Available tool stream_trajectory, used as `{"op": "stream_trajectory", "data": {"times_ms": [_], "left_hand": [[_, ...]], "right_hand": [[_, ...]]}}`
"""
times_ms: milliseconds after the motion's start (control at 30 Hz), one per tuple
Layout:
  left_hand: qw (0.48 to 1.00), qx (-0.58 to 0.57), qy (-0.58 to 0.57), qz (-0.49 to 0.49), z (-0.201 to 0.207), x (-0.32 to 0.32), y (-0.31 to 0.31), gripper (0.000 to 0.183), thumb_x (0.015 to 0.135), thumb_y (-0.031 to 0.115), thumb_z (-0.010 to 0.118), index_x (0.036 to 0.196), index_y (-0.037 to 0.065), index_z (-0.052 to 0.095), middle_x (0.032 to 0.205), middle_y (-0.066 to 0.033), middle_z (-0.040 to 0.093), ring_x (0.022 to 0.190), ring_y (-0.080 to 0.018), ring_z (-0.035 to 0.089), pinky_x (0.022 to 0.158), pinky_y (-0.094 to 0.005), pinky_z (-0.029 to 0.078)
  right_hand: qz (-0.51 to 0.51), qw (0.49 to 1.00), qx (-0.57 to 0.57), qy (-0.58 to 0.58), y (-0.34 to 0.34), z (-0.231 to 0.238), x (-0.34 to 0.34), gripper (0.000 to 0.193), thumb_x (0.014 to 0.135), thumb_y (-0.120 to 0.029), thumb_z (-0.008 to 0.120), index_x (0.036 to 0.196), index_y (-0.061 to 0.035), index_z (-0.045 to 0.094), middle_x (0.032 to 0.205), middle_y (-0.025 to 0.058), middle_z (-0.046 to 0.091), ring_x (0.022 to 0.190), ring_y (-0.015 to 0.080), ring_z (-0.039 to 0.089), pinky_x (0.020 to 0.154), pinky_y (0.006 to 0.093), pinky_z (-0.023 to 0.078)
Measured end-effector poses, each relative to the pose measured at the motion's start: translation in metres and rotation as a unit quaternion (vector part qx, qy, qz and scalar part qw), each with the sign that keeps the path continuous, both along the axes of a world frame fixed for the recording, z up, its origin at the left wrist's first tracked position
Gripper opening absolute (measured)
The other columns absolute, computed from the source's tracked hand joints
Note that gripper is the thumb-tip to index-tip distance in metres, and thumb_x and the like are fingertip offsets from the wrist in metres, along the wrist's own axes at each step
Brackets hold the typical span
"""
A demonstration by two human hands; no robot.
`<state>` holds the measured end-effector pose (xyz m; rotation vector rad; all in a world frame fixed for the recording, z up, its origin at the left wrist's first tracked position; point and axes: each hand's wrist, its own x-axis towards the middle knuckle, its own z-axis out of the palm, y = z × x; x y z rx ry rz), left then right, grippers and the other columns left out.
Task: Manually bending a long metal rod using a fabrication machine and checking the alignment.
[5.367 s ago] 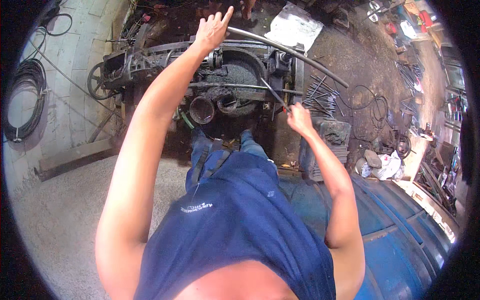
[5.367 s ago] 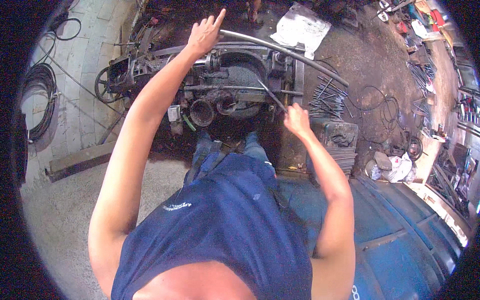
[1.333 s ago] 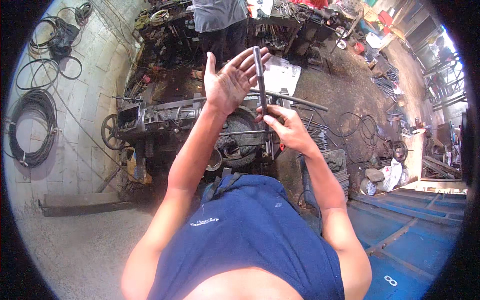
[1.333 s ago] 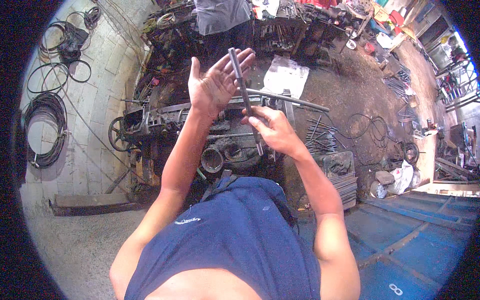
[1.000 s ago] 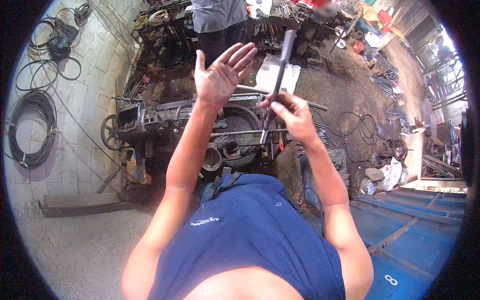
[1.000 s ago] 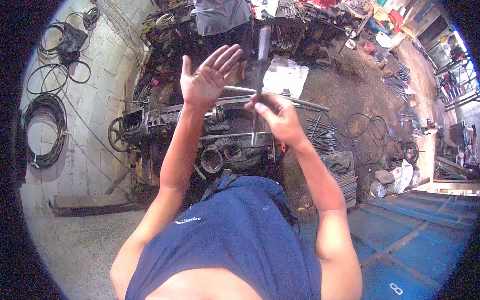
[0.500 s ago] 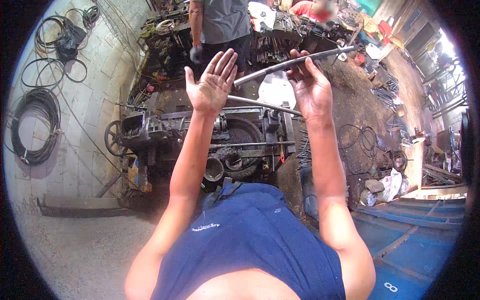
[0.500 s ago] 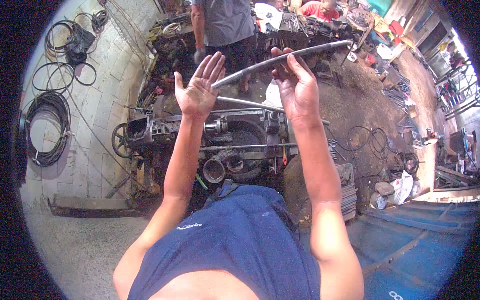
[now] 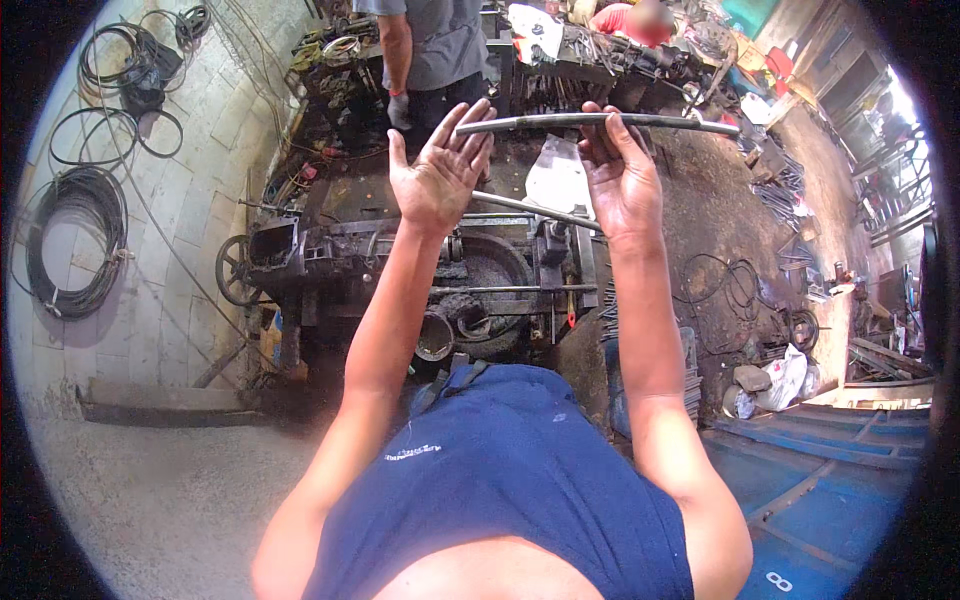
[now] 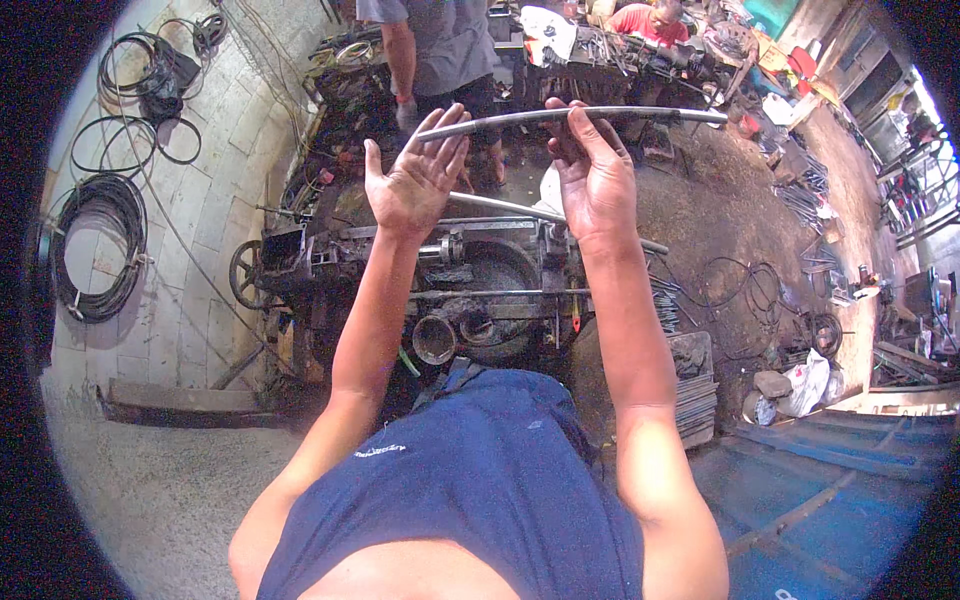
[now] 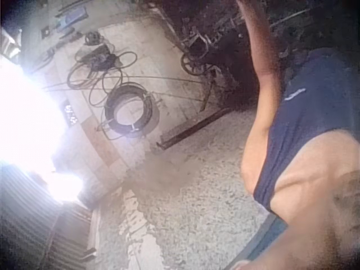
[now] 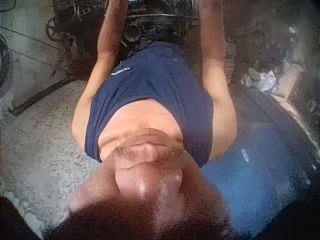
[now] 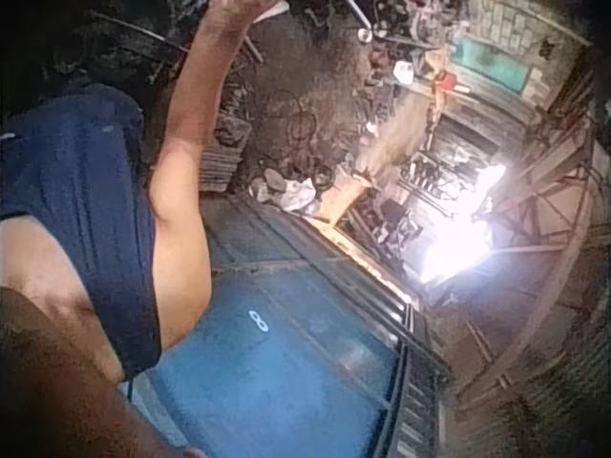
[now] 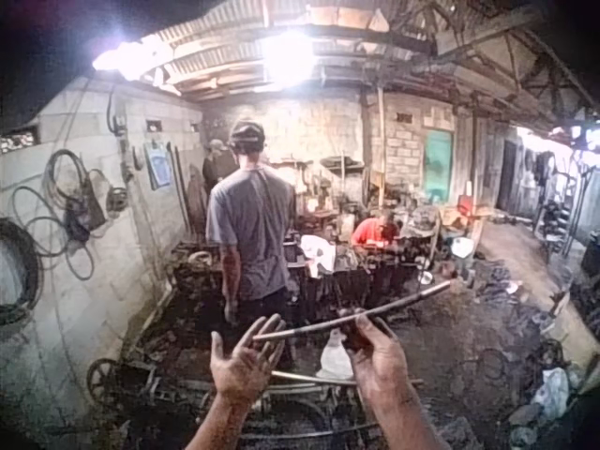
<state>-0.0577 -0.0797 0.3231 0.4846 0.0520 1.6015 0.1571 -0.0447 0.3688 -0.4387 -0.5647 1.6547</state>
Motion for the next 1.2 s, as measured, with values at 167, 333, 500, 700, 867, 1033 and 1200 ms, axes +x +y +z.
{"op": "stream_trajectory", "data": {"times_ms": [167,333,500,700,867,1033,1200], "left_hand": [[1.000,-0.018,0.012,0.001,-0.002,0.005,0.000,0.095,0.094,0.071,0.013,0.144,-0.007,0.029,0.148,-0.0253,0.036,0.138,-0.0360,0.037,0.114,-0.0442,0.033],[0.999,-0.049,0.016,0.004,-0.004,0.013,-0.001,0.089,0.096,0.068,0.015,0.141,-0.007,0.034,0.144,-0.0257,0.042,0.130,-0.0362,0.046,0.112,-0.0444,0.037],[0.970,-0.202,0.125,0.049,-0.031,0.018,0.003,0.062,0.101,0.045,0.031,0.132,-0.006,0.046,0.129,-0.0224,0.057,0.121,-0.0351,0.054,0.102,-0.0460,0.044],[0.907,-0.268,0.322,0.049,-0.093,0.043,-0.016,0.043,0.104,0.034,0.035,0.125,0.000,0.052,0.106,-0.0113,0.065,0.094,-0.0199,0.061,0.087,-0.0337,0.047],[0.863,-0.254,0.435,-0.022,-0.138,0.085,-0.047,0.040,0.103,0.031,0.042,0.122,-0.002,0.054,0.103,-0.0114,0.066,0.094,-0.0182,0.061,0.088,-0.0325,0.046],[0.812,-0.276,0.505,-0.094,-0.165,0.120,-0.072,0.041,0.104,0.030,0.043,0.124,-0.004,0.053,0.101,-0.0121,0.067,0.092,-0.0185,0.063,0.087,-0.0318,0.048],[0.790,-0.328,0.503,-0.127,-0.188,0.128,-0.088,0.043,0.104,0.031,0.042,0.124,-0.006,0.053,0.102,-0.0130,0.067,0.094,-0.0209,0.064,0.087,-0.0335,0.050]], "right_hand": [[-0.021,1.000,-0.004,-0.014,-0.003,-0.004,0.005,0.009,0.089,-0.009,0.069,0.097,-0.0063,0.069,0.104,0.0147,0.072,0.090,0.0165,0.069,0.072,0.0260,0.053],[-0.038,0.999,-0.009,0.006,-0.004,-0.011,0.017,0.009,0.089,-0.008,0.070,0.097,-0.0058,0.068,0.102,0.0144,0.072,0.087,0.0175,0.069,0.070,0.0269,0.053],[-0.100,0.994,-0.039,-0.012,0.004,-0.047,0.050,0.009,0.089,-0.012,0.069,0.096,-0.0065,0.067,0.098,0.0107,0.072,0.083,0.0163,0.068,0.064,0.0276,0.049],[-0.216,0.955,-0.182,-0.094,0.013,-0.166,0.156,0.011,0.089,-0.019,0.070,0.094,-0.0099,0.069,0.091,0.0028,0.073,0.076,0.0112,0.063,0.069,0.0261,0.043],[-0.207,0.887,-0.370,-0.183,-0.024,-0.322,0.269,0.012,0.087,-0.020,0.071,0.089,-0.0078,0.069,0.081,0.0018,0.069,0.063,0.0098,0.059,0.054,0.0243,0.041],[-0.363,0.753,-0.472,-0.282,-0.100,-0.472,0.296,0.020,0.083,-0.012,0.075,0.070,-0.0086,0.060,0.067,0.0031,0.063,0.046,0.0115,0.051,0.040,0.0252,0.035],[-0.314,0.679,-0.525,-0.405,-0.129,-0.542,0.272,0.014,0.077,-0.003,0.079,0.074,-0.0003,0.065,0.069,0.0071,0.066,0.054,0.0146,0.061,0.049,0.0289,0.048]]}}
